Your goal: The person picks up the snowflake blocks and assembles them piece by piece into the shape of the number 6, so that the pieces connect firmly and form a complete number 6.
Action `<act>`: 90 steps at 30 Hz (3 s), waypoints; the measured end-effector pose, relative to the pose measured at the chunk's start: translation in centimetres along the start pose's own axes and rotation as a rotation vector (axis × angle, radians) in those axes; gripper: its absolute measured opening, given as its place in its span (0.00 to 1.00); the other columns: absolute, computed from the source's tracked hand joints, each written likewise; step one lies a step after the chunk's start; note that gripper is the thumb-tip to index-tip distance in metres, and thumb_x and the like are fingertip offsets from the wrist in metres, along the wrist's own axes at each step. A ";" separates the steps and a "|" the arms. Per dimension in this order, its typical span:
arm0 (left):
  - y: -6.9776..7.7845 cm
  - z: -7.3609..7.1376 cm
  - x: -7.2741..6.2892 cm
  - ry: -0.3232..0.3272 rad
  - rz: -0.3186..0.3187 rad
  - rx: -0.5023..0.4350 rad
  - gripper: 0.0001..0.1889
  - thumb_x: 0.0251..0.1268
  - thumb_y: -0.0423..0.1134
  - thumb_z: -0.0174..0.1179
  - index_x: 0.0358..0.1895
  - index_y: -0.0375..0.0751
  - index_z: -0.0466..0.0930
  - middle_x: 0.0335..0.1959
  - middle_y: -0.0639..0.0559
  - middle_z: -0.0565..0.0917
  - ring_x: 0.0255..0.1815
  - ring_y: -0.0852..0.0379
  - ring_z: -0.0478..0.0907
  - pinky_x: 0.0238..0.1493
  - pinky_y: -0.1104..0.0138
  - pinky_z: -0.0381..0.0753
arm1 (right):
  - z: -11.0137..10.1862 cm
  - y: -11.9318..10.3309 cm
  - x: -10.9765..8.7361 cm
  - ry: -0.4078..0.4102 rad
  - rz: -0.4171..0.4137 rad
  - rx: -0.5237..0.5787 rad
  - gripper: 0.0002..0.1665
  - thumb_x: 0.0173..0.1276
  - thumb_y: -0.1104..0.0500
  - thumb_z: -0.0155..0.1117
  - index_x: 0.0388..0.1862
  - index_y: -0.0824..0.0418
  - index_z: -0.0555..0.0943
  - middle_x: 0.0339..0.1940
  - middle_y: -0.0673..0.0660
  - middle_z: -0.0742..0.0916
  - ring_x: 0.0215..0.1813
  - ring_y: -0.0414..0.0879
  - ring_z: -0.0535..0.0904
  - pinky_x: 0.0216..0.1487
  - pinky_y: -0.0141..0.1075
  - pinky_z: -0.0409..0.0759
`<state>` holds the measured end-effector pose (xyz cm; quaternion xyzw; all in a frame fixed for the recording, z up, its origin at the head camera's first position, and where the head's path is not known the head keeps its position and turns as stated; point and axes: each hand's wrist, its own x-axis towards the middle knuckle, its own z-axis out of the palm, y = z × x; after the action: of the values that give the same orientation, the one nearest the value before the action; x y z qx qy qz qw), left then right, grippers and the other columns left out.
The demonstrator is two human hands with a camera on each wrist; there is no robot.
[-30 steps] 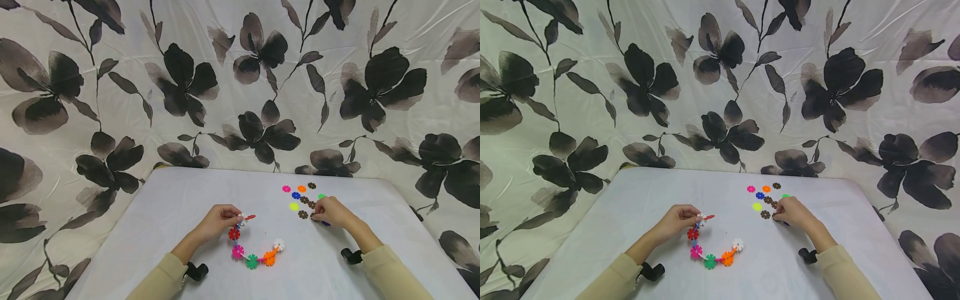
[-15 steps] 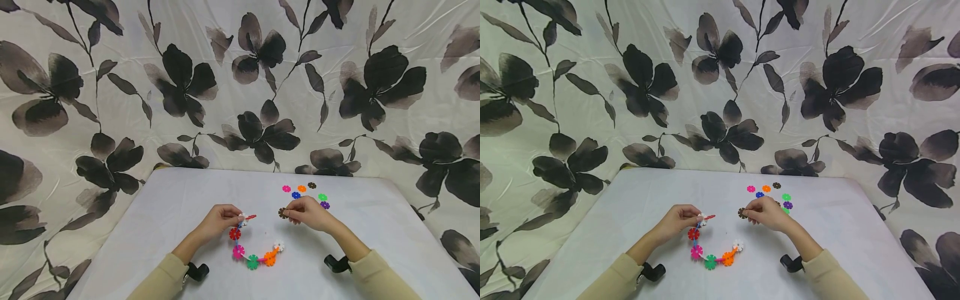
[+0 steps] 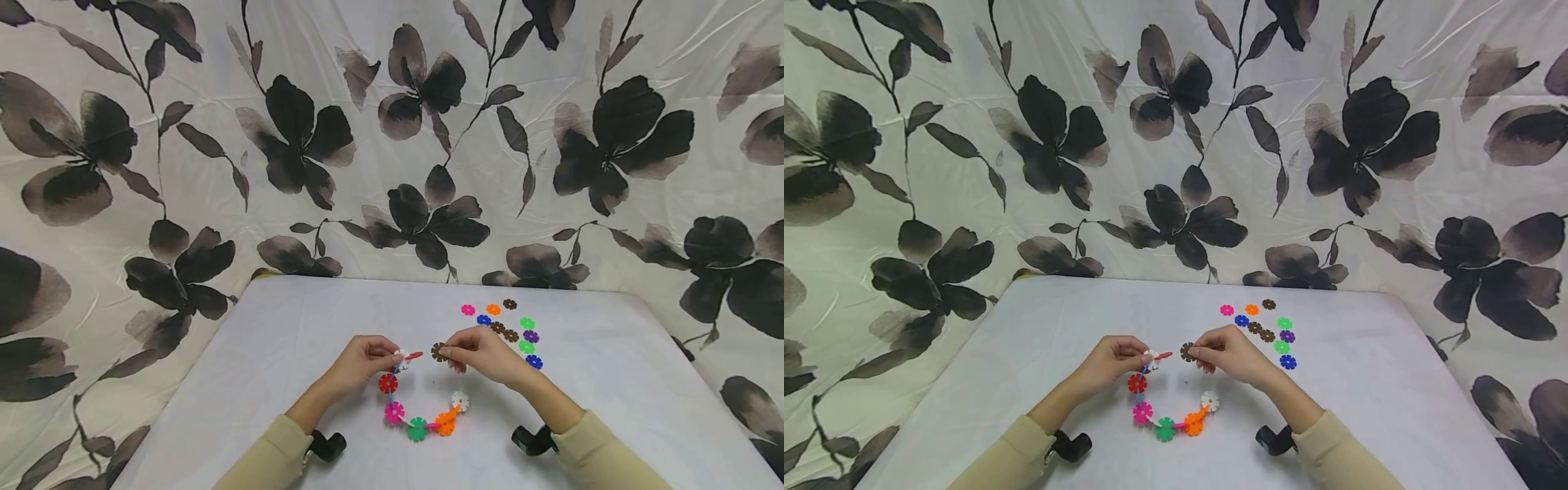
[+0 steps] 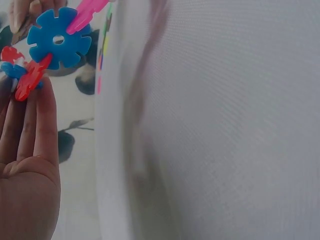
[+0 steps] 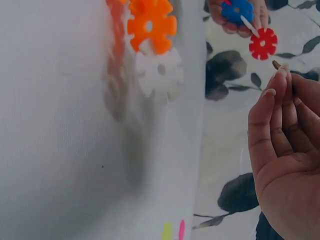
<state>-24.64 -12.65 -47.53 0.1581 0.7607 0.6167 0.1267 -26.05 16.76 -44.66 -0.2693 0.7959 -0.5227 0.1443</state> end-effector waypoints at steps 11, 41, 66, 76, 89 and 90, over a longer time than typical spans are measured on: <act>0.1 0.3 0.2 -0.014 -0.006 -0.016 0.11 0.69 0.37 0.68 0.47 0.32 0.85 0.40 0.37 0.89 0.39 0.55 0.87 0.44 0.65 0.86 | 1.0 -0.2 0.7 -0.011 -0.015 0.037 0.09 0.75 0.57 0.66 0.43 0.62 0.88 0.34 0.71 0.86 0.32 0.47 0.81 0.38 0.34 0.84; -0.3 1.0 -0.1 0.031 0.015 -0.058 0.10 0.70 0.36 0.67 0.46 0.31 0.84 0.39 0.38 0.90 0.40 0.53 0.87 0.49 0.62 0.87 | 1.8 -0.8 1.5 0.019 -0.053 0.022 0.09 0.75 0.58 0.66 0.41 0.60 0.89 0.25 0.64 0.83 0.27 0.44 0.75 0.30 0.35 0.76; -0.1 0.5 -0.3 -0.108 -0.002 0.019 0.18 0.73 0.43 0.65 0.57 0.35 0.84 0.49 0.40 0.89 0.49 0.52 0.88 0.57 0.62 0.84 | 0.8 -0.6 1.0 0.042 -0.046 -0.155 0.12 0.78 0.55 0.61 0.45 0.60 0.88 0.33 0.65 0.86 0.32 0.52 0.80 0.35 0.35 0.82; -0.1 0.4 -0.3 -0.107 0.013 0.059 0.18 0.73 0.44 0.64 0.58 0.37 0.85 0.48 0.47 0.90 0.52 0.51 0.86 0.56 0.65 0.83 | -5.3 1.8 -3.5 0.196 0.058 -0.536 0.08 0.72 0.62 0.66 0.44 0.65 0.87 0.32 0.52 0.87 0.33 0.42 0.76 0.34 0.33 0.78; 0.0 0.3 -0.5 -0.082 -0.012 0.113 0.18 0.73 0.48 0.65 0.58 0.42 0.86 0.46 0.51 0.90 0.52 0.47 0.83 0.48 0.61 0.84 | -8.5 5.4 -7.2 0.179 0.370 -0.700 0.16 0.65 0.58 0.73 0.46 0.67 0.84 0.29 0.51 0.80 0.33 0.46 0.73 0.32 0.39 0.72; 0.0 0.3 -0.5 -0.082 -0.013 0.114 0.18 0.73 0.48 0.65 0.58 0.42 0.85 0.46 0.51 0.90 0.52 0.47 0.83 0.48 0.61 0.84 | -8.6 5.6 -7.2 0.181 0.377 -0.694 0.16 0.65 0.58 0.74 0.46 0.67 0.83 0.29 0.51 0.80 0.33 0.46 0.73 0.32 0.39 0.72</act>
<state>-24.03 -12.59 -47.55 0.1853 0.7897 0.5646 0.1528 -26.12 29.17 -46.64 -0.1043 0.9699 -0.2092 0.0677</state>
